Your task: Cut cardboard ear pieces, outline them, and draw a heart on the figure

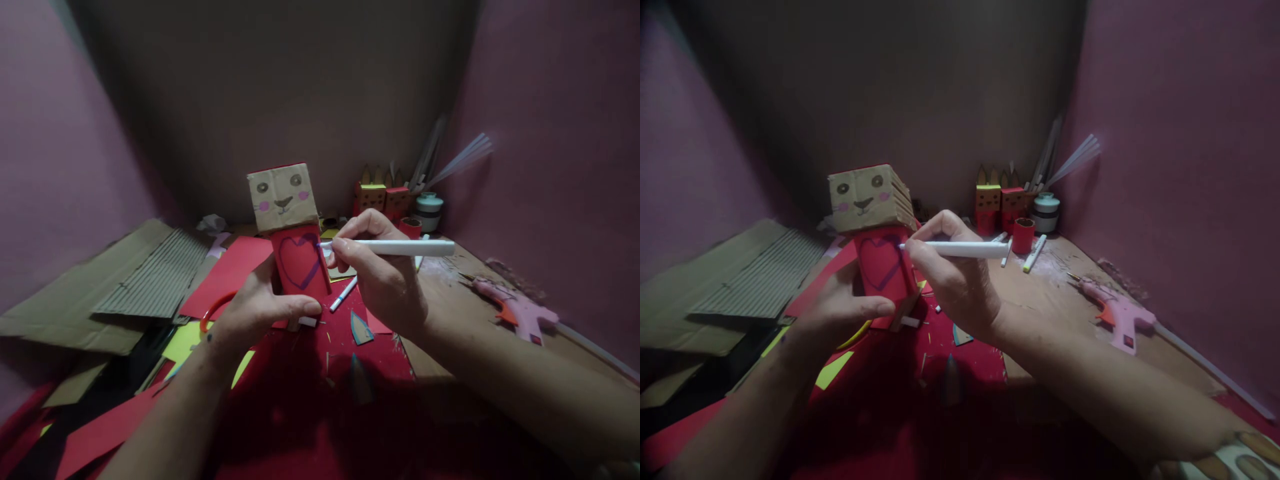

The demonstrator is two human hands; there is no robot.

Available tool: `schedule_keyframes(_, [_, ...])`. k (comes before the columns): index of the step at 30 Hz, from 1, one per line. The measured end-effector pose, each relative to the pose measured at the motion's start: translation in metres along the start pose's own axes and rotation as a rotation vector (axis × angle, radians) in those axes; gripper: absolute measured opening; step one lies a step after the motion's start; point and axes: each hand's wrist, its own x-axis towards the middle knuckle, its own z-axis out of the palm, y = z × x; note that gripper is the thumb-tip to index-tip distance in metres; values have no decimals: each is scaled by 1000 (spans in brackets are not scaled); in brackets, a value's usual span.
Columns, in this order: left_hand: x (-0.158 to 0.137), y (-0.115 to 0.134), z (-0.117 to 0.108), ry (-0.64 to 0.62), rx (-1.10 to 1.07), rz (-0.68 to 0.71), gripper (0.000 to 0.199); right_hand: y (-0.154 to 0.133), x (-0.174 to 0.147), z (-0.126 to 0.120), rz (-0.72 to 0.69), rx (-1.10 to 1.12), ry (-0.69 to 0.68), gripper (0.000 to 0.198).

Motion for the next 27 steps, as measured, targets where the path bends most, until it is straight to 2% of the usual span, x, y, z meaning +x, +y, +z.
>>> schedule_keyframes(4, [0,2,1,-18,5,-17,57,-2,1,2,2,-3,1,17])
schedule_keyframes(10, [0,5,2,2,6,17,78,-2,0,3,-2,42,9,16])
schedule_keyframes(13, [0,3,2,13,1,22,82,-1,0,2,-3,66,25,15])
schedule_keyframes(20, [1,2,1,7,6,15,72,1,2,1,-14,58,-1,15])
schedule_keyframes(27, [-1,2,0,-17,4,-11,72,-1,0,2,-9,61,15,16])
